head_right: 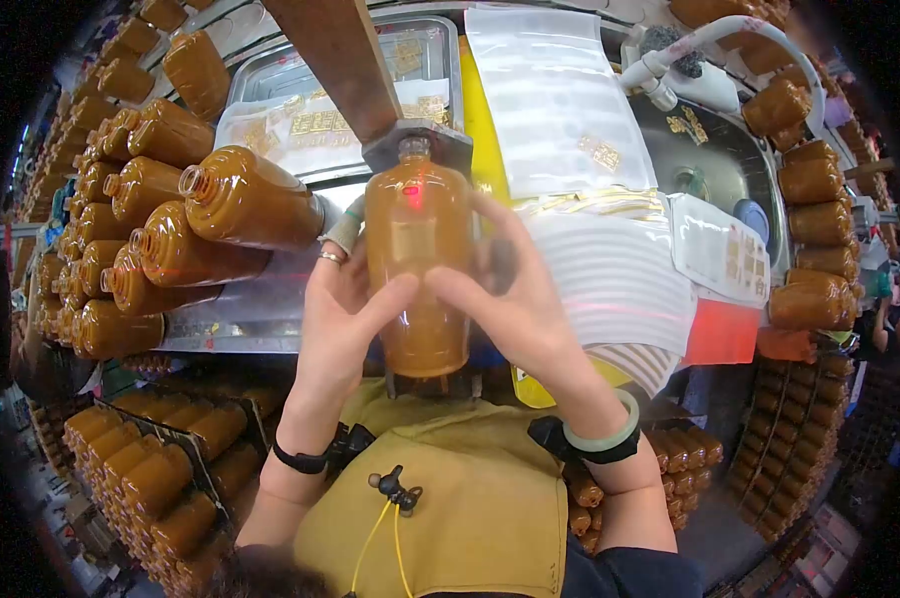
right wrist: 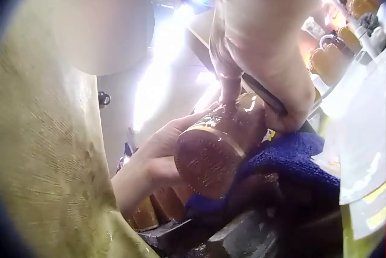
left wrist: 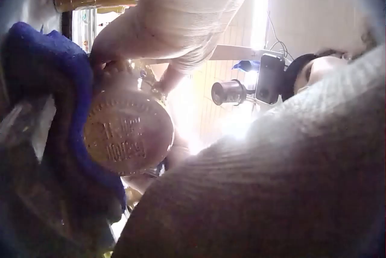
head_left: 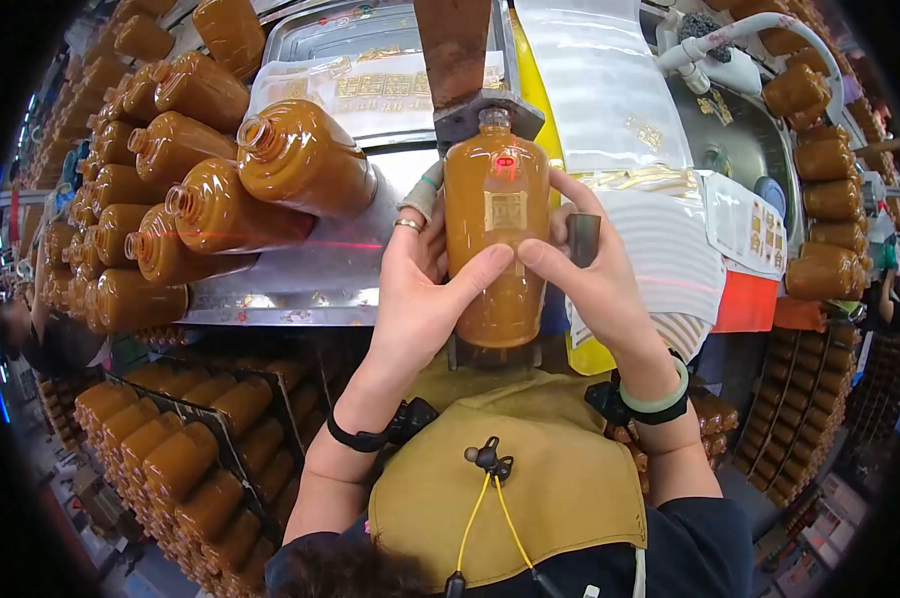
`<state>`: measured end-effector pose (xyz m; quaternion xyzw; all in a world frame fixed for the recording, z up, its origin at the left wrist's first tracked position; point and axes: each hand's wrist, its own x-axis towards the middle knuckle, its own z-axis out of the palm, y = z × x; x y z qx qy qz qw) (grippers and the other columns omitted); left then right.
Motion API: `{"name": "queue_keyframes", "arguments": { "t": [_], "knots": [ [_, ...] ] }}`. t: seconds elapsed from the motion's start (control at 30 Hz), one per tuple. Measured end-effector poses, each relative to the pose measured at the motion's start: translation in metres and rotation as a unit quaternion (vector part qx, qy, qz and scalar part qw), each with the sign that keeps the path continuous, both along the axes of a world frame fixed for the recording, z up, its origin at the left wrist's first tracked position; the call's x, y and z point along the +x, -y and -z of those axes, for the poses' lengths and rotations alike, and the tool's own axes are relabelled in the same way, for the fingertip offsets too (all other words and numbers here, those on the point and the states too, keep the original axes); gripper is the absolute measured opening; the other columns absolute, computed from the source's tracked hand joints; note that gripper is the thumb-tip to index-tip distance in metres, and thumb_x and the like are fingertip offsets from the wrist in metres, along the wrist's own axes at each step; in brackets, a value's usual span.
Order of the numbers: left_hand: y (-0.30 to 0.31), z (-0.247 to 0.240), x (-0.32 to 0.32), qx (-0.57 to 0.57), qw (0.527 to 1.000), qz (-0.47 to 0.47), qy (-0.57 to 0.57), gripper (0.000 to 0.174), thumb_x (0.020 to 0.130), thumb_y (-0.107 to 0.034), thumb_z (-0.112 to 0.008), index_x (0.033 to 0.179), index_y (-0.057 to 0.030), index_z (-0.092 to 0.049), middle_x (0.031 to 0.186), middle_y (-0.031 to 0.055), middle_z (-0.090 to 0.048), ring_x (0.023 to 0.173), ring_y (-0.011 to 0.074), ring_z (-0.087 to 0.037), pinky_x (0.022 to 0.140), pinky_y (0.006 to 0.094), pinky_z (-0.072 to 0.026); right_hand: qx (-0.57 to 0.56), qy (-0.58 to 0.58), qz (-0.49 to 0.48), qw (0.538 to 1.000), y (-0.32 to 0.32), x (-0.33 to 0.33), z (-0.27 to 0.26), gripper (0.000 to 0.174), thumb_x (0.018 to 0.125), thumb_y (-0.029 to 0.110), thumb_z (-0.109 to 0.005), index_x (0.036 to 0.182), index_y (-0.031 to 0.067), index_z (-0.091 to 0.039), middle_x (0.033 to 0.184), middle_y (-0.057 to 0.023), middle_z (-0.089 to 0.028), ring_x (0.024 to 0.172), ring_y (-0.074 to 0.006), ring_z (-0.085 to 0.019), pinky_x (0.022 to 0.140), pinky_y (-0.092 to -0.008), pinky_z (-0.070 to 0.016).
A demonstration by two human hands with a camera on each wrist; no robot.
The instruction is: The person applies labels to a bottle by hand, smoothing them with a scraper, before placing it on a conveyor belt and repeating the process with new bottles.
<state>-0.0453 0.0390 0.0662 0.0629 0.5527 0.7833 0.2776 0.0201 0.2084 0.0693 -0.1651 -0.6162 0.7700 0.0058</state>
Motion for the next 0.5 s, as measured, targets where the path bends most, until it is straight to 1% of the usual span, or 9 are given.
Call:
{"name": "queue_keyframes", "arguments": {
  "t": [0.03, 0.1, 0.23, 0.33, 0.37, 0.47, 0.5],
  "knots": [
    [0.001, 0.001, 0.0, -0.001, 1.0, 0.0, 0.0, 0.08, 0.089, 0.005, -0.073, 0.157, -0.0003, -0.032, 0.15, 0.0158, -0.05, 0.137, 0.0238, -0.051, 0.115, 0.0399, -0.0416, -0.007, 0.002, -0.002, 1.0, -0.001, 0.0, -0.001, 0.074, 0.091, 0.009, -0.078, 0.152, -0.0032, -0.038, 0.103, -0.004, -0.063, 0.095, -0.0101, -0.061, 0.081, -0.025, -0.0493],
    [0.002, 0.006, -0.002, -0.005, 1.0, 0.01, -0.025, 0.086, 0.091, -0.009, -0.079, 0.156, 0.0029, -0.024, 0.148, 0.0217, -0.048, 0.136, 0.0255, -0.052, 0.113, 0.0388, -0.0453, 0.005, 0.01, -0.002, 1.0, -0.002, 0.001, 0.002, 0.073, 0.092, 0.009, -0.077, 0.152, -0.0032, -0.038, 0.101, -0.0036, -0.063, 0.094, -0.0099, -0.061, 0.081, -0.025, -0.0493],
    [0.0, 0.004, -0.002, -0.003, 0.999, 0.011, -0.03, 0.084, 0.092, -0.01, -0.078, 0.155, 0.0031, -0.025, 0.147, 0.0216, -0.049, 0.135, 0.0254, -0.054, 0.112, 0.039, -0.0458, 0.029, 0.029, 0.004, 0.999, -0.001, 0.0, 0.002, 0.073, 0.092, 0.009, -0.077, 0.152, -0.0031, -0.037, 0.097, -0.0022, -0.062, 0.091, -0.0094, -0.061, 0.078, -0.0246, -0.0491],
    [-0.004, 0.005, -0.001, -0.001, 1.0, -0.004, -0.016, 0.081, 0.093, -0.012, -0.078, 0.154, 0.0027, -0.027, 0.146, 0.0214, -0.049, 0.133, 0.0248, -0.055, 0.111, 0.0387, -0.0466, 0.033, 0.014, -0.013, 0.999, -0.004, 0.0, 0.002, 0.072, 0.093, 0.011, -0.077, 0.152, -0.0029, -0.038, 0.094, -0.001, -0.061, 0.088, -0.0086, -0.06, 0.076, -0.0235, -0.0476],
    [-0.005, 0.006, 0.0, -0.011, 1.0, -0.009, -0.027, 0.081, 0.093, -0.012, -0.078, 0.154, 0.0024, -0.027, 0.146, 0.0206, -0.05, 0.132, 0.0243, -0.055, 0.11, 0.0385, -0.047, 0.011, 0.026, -0.006, 1.0, -0.006, -0.002, -0.001, 0.07, 0.094, 0.013, -0.076, 0.151, -0.0037, -0.04, 0.092, -0.0003, -0.06, 0.086, -0.008, -0.059, 0.074, -0.0227, -0.0463],
    [-0.009, 0.001, 0.002, -0.032, 0.999, -0.018, -0.035, 0.081, 0.092, -0.012, -0.078, 0.154, 0.0013, -0.027, 0.145, 0.0186, -0.051, 0.131, 0.0235, -0.056, 0.109, 0.0383, -0.0476, 0.016, 0.033, 0.012, 0.999, -0.013, -0.014, -0.007, 0.068, 0.095, 0.016, -0.076, 0.149, -0.0049, -0.041, 0.092, -0.0001, -0.06, 0.088, -0.008, -0.06, 0.075, -0.0225, -0.0474],
    [-0.01, -0.002, 0.003, -0.042, 0.998, -0.022, -0.034, 0.082, 0.091, -0.011, -0.078, 0.155, 0.0006, -0.027, 0.145, 0.0175, -0.051, 0.13, 0.0231, -0.056, 0.109, 0.0382, -0.0478, 0.056, 0.028, 0.008, 0.998, -0.013, -0.018, -0.005, 0.07, 0.094, 0.019, -0.077, 0.148, -0.0066, -0.04, 0.099, -0.0035, -0.063, 0.093, -0.0097, -0.062, 0.078, -0.0237, -0.0502]
  ]
}}
